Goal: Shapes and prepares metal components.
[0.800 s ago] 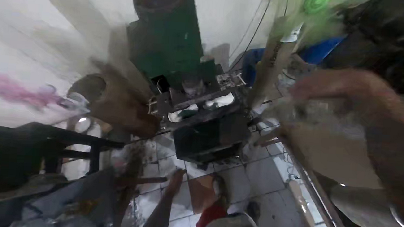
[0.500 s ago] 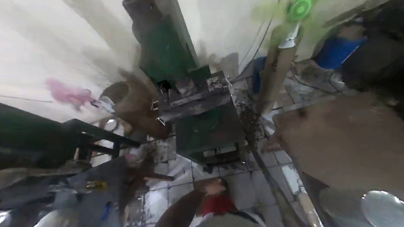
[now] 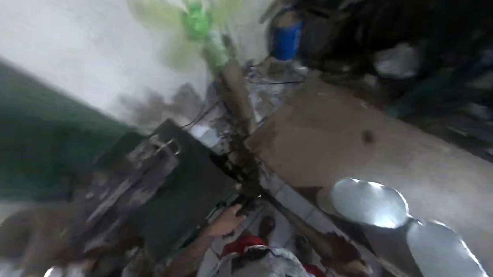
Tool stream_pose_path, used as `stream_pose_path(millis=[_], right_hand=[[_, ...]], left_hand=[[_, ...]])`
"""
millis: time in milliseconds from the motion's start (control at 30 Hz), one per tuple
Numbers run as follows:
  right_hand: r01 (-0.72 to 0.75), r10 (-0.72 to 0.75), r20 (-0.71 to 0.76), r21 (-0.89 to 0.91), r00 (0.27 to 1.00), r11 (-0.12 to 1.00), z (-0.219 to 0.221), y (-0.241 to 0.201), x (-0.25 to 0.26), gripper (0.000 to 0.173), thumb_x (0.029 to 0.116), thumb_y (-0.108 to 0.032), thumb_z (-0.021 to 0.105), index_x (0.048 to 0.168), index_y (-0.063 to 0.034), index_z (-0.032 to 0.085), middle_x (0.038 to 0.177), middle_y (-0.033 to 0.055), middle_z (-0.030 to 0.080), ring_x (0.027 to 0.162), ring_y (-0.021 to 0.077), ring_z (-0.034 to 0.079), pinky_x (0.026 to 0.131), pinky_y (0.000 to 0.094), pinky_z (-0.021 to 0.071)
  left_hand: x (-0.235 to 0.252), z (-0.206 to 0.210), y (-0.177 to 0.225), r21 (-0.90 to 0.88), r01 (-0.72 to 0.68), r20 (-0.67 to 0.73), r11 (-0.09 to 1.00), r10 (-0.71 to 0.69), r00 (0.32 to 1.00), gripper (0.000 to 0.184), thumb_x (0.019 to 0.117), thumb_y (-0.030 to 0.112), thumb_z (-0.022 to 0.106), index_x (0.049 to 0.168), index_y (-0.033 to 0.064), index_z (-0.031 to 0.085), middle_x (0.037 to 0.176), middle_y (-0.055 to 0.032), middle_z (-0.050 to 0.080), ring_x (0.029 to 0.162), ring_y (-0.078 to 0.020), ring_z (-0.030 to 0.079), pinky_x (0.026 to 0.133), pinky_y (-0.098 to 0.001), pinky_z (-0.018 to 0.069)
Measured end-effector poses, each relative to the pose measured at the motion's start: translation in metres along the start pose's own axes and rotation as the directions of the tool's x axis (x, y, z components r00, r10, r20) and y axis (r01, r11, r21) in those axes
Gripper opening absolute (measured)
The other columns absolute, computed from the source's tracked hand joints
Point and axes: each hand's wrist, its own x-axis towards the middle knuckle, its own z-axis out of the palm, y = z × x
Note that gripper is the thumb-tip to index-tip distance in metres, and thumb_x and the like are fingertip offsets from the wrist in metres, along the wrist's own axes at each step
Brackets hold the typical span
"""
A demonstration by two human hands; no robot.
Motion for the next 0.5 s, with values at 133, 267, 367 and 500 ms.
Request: stream_pose_path(millis=[133, 267, 367, 500], right_hand=[[-0.01, 0.01, -0.01, 0.068, 1.0, 0.998, -0.006, -0.017, -0.015, 0.102, 0.0795, -0.063, 0.077, 0.159, -0.0124, 0.037, 0.161, 0.0172, 0.039, 0.148, 0.0401, 0.037, 0.121, 0.0662, 0.022], [0.069, 0.044, -0.182, 0.566, 0.982, 0.821, -0.072, -0.076, -0.112, 0.054, 0.0981, -0.038, 0.068, 0.139, -0.0036, 0.061, 0.138, 0.0203, 0.062, 0.131, 0.0327, 0.057, 0.114, 0.0533, 0.0417], [0.372, 0.005, -0.801, 0.283, 0.598, 0.884, -0.139, -0.096, -0.191, 0.04, 0.0987, -0.038, 0.065, 0.115, -0.0021, 0.073, 0.114, 0.0153, 0.073, 0.111, 0.0263, 0.068, 0.099, 0.0465, 0.0546], [0.069, -0.031, -0.757, 0.018, 0.652, 0.997, -0.205, -0.034, -0.189, 0.058, 0.0877, -0.052, 0.075, 0.117, -0.0026, 0.073, 0.116, 0.0168, 0.073, 0.121, 0.0381, 0.064, 0.119, 0.0623, 0.0311]], left_hand=[[0.044, -0.034, 0.068, 0.075, -0.246, -0.035, 0.966, 0.249, 0.968, 0.051, 0.1058, 0.027, 0.055, 0.15, 0.0029, 0.046, 0.146, -0.0204, 0.055, 0.132, -0.0289, 0.057, 0.111, -0.048, 0.0463], [0.053, -0.048, 0.151, 0.127, -0.435, -0.017, 0.891, 0.44, 0.898, 0.049, 0.1061, 0.023, 0.055, 0.147, -0.0026, 0.048, 0.136, -0.0247, 0.061, 0.122, -0.0298, 0.064, 0.105, -0.0462, 0.051], [0.036, -0.045, 0.192, 0.135, -0.619, -0.043, 0.773, 0.629, 0.776, 0.039, 0.1039, 0.018, 0.058, 0.132, -0.0087, 0.059, 0.111, -0.024, 0.069, 0.098, -0.0248, 0.068, 0.091, -0.0434, 0.0541], [0.022, -0.019, 0.224, 0.059, -0.792, -0.024, 0.608, 0.794, 0.607, 0.024, 0.1001, 0.016, 0.06, 0.108, -0.0051, 0.069, 0.094, -0.0075, 0.068, 0.08, -0.0039, 0.061, 0.075, -0.0244, 0.0531]])
